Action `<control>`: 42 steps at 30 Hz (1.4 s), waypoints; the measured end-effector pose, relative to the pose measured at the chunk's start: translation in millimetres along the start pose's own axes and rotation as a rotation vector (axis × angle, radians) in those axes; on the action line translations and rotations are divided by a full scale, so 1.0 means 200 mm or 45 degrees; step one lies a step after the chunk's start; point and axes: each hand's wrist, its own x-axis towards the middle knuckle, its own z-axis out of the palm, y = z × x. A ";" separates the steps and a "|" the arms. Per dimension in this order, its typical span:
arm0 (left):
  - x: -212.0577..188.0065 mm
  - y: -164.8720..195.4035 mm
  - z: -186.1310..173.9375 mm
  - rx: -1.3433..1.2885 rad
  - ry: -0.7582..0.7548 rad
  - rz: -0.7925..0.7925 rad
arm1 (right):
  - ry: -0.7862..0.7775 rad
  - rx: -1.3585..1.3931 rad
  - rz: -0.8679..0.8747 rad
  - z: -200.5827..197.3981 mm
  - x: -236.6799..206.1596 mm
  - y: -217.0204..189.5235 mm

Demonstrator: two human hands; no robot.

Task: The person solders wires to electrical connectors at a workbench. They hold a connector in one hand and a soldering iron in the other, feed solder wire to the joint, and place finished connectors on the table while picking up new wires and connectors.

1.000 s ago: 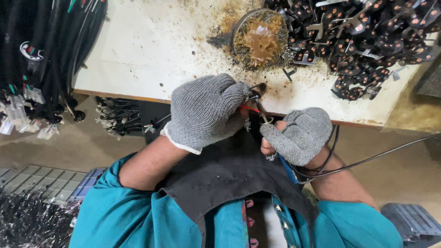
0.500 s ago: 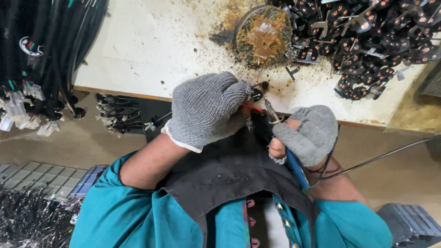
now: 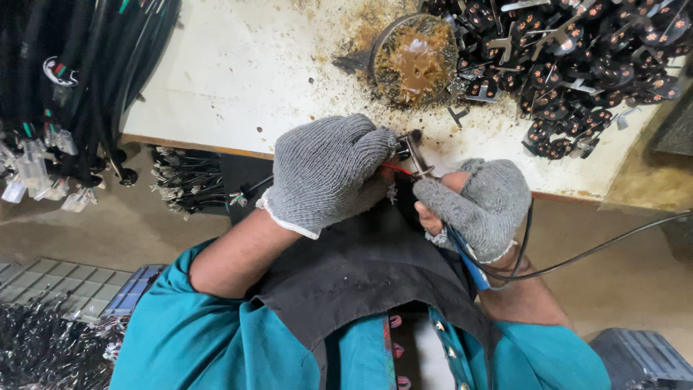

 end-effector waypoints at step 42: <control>-0.02 0.03 -0.01 0.037 -0.038 -0.056 | -0.065 -0.146 0.046 -0.11 0.22 -0.21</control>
